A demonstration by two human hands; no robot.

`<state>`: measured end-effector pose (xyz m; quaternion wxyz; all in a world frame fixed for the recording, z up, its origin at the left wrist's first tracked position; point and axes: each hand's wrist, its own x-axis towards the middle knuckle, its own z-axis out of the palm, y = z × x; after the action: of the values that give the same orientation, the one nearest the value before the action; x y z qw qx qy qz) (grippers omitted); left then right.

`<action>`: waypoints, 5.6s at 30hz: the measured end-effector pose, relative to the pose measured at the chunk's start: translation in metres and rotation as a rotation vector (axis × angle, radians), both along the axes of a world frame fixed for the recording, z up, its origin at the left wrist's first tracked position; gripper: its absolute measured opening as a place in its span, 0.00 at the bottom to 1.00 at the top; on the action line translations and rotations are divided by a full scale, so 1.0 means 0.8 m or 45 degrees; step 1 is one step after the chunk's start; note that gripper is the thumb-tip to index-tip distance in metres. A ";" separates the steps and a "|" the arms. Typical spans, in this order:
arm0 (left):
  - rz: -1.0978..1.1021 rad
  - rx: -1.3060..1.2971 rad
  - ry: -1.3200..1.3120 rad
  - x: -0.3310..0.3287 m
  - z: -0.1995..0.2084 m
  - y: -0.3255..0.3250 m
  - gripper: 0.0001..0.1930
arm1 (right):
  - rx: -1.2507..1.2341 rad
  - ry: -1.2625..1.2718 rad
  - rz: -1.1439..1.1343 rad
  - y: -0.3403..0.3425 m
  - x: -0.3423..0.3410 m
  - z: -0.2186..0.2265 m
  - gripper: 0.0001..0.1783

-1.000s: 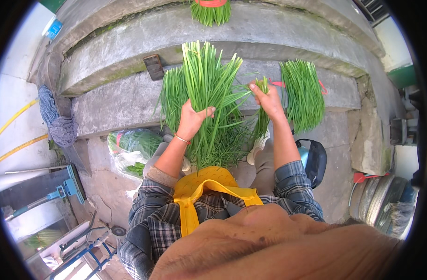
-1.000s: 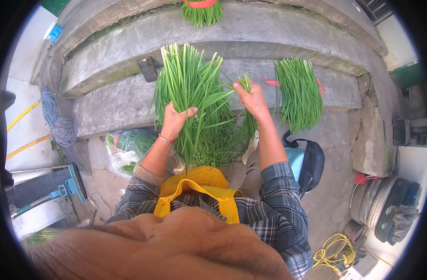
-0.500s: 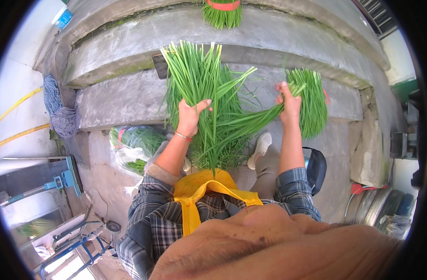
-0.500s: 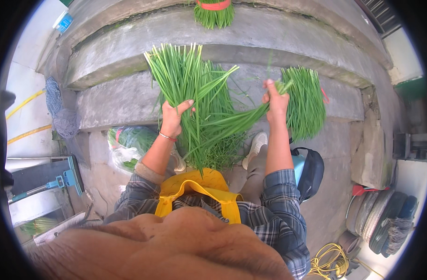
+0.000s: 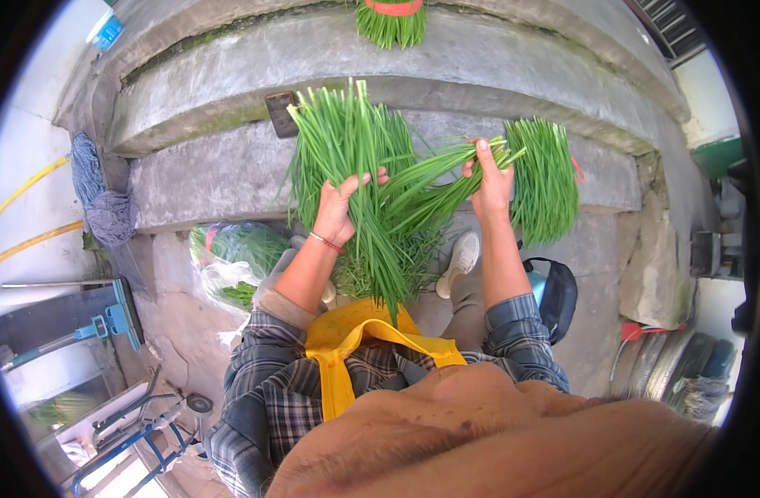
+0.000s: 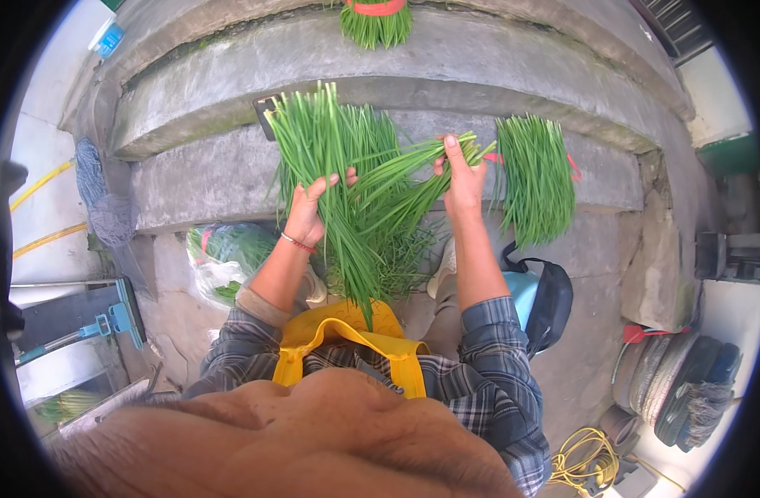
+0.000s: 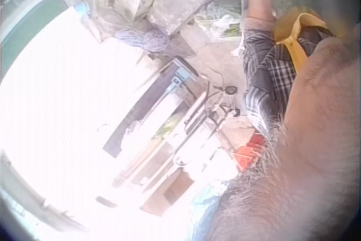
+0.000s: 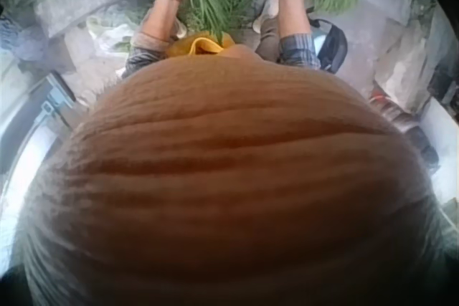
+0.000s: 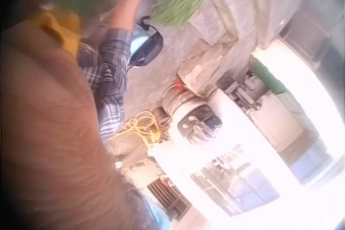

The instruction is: The person gathers and aligns long green vegetable stalks by hand, forming them into bundles. They repeatedly adjust the stalks to create uniform bunches and place completed bundles on a concrete ledge.

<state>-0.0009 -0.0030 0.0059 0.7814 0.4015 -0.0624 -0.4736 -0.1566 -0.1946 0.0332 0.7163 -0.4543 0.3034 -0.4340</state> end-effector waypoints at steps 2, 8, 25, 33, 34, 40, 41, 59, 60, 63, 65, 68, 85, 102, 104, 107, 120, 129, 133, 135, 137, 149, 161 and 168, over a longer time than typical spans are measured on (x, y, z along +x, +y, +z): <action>0.059 -0.055 0.034 0.010 0.001 0.004 0.19 | 0.012 -0.071 -0.060 -0.007 -0.003 0.004 0.14; 0.218 -0.067 -0.138 0.046 0.005 0.020 0.16 | 0.112 -0.190 -0.058 -0.036 -0.028 0.005 0.14; -0.246 0.133 -0.372 -0.017 -0.009 -0.006 0.14 | -0.366 0.529 0.856 0.011 -0.011 -0.004 0.15; -0.253 0.134 -0.377 0.003 0.003 0.009 0.13 | -0.828 0.997 0.671 -0.010 -0.024 -0.008 0.16; -0.218 0.125 -0.347 -0.002 0.005 0.007 0.14 | -0.778 0.927 0.679 -0.008 -0.025 -0.010 0.16; -0.268 0.158 -0.329 -0.023 -0.008 -0.007 0.14 | -0.623 0.728 0.787 0.037 -0.002 -0.002 0.13; -0.282 0.144 -0.329 -0.028 -0.007 -0.009 0.14 | -0.395 0.518 0.843 0.039 -0.002 -0.001 0.13; -0.382 0.199 -0.513 -0.025 0.006 -0.004 0.10 | 0.000 0.331 0.269 -0.021 -0.015 -0.015 0.13; -0.411 0.216 -0.515 -0.025 0.009 -0.004 0.10 | -0.008 0.343 0.287 -0.018 -0.014 -0.015 0.13; -0.461 0.217 -0.512 -0.024 0.007 -0.003 0.10 | -0.019 0.409 0.328 -0.010 -0.011 -0.004 0.10; -0.363 0.192 -0.453 -0.025 0.004 -0.004 0.10 | -0.053 0.462 0.304 -0.014 -0.014 -0.009 0.09; -0.236 0.174 -0.388 -0.024 0.004 -0.004 0.10 | -0.005 0.396 0.271 -0.018 -0.017 -0.016 0.09; -0.112 0.163 -0.479 -0.020 -0.007 -0.007 0.07 | -0.026 0.195 -0.081 -0.041 -0.025 -0.015 0.12; -0.155 0.286 -0.742 -0.019 -0.018 -0.009 0.11 | -0.392 0.623 0.195 -0.018 -0.010 -0.029 0.16; -0.181 0.290 -0.791 -0.020 -0.021 -0.009 0.11 | -0.428 0.686 0.256 -0.013 -0.004 -0.041 0.15; -0.200 0.303 -0.821 -0.020 -0.017 -0.008 0.11 | -0.117 0.611 0.339 -0.015 -0.007 -0.028 0.13; -0.177 0.303 -0.392 0.003 -0.001 0.001 0.11 | -0.114 0.395 -0.029 -0.055 -0.064 0.014 0.18; -0.184 0.281 -0.372 0.003 0.003 0.001 0.11 | -0.685 1.248 0.333 -0.050 -0.048 -0.021 0.18; -0.203 0.335 -0.707 -0.003 -0.018 -0.002 0.13 | -0.509 0.610 0.205 -0.032 -0.036 -0.013 0.13; -0.253 0.453 -0.901 -0.008 -0.019 -0.002 0.15 | -0.628 0.605 0.225 -0.023 -0.028 -0.011 0.15; -0.294 0.522 -1.033 -0.011 -0.022 -0.001 0.17 | -0.745 0.692 0.290 -0.023 -0.029 -0.010 0.16; -0.257 0.545 -1.554 -0.011 -0.018 0.000 0.23 | -0.953 1.071 0.506 -0.026 -0.035 -0.012 0.16; -0.329 0.567 -1.158 -0.013 -0.022 -0.002 0.22 | -0.143 0.639 0.394 -0.029 -0.025 -0.036 0.14; -0.272 0.411 -0.891 -0.006 -0.034 -0.003 0.19 | 0.407 -0.294 0.169 -0.046 -0.037 -0.020 0.13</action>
<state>-0.0058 -0.0058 -0.0214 0.5861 0.6475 -0.2909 -0.3906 -0.1864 -0.2313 0.0171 0.8363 -0.3011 0.2537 -0.3815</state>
